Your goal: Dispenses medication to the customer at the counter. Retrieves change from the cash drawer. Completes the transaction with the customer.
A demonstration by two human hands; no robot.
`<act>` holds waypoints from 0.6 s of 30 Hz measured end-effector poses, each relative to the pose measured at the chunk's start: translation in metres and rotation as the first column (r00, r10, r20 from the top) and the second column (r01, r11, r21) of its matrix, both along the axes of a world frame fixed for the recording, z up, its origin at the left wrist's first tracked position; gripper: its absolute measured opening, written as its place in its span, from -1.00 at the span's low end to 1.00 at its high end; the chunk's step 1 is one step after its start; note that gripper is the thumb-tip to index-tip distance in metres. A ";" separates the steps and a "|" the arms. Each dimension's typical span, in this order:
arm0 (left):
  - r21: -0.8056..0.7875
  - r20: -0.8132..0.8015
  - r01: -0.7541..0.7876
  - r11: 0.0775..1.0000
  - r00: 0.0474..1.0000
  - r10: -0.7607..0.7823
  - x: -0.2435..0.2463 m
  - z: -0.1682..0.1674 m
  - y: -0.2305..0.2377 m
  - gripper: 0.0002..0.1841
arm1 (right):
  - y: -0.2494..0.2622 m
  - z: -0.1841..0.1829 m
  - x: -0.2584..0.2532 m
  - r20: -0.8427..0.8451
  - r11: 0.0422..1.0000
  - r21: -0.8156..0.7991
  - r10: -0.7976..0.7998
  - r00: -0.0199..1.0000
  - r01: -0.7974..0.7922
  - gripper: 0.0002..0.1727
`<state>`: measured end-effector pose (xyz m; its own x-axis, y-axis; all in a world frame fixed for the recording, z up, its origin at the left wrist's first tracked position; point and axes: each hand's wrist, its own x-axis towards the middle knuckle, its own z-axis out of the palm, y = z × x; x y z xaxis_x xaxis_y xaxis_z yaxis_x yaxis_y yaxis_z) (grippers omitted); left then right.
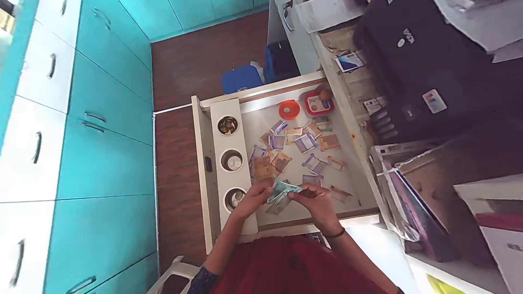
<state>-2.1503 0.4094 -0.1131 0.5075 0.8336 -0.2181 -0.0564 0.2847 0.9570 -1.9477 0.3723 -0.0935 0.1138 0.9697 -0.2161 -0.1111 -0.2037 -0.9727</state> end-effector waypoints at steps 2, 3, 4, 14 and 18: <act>0.024 -0.022 -0.021 0.999 1.000 0.022 0.003 0.003 0.000 -0.77 | 0.001 0.000 0.002 -0.037 1.000 -0.014 0.017 0.999 -0.018 -0.81; 0.039 -0.028 -0.022 0.999 0.999 0.023 0.004 0.002 0.000 -0.78 | 0.001 0.000 0.003 -0.045 0.999 -0.021 0.027 0.999 -0.028 -0.81; 0.057 -0.038 -0.023 0.998 0.999 0.025 0.005 0.002 0.001 -0.78 | 0.002 0.000 0.003 -0.048 0.998 -0.039 0.041 0.998 -0.043 -0.80; 0.293 -0.296 -0.187 0.938 0.915 0.275 0.020 -0.005 0.000 -0.74 | 0.015 -0.009 0.016 -0.069 0.977 -0.121 0.170 0.983 -0.177 -0.72; 0.431 -0.407 -0.154 0.889 0.846 0.344 0.026 0.000 -0.001 -0.73 | 0.024 -0.003 0.015 -0.023 0.958 -0.228 0.172 0.985 -0.173 -0.71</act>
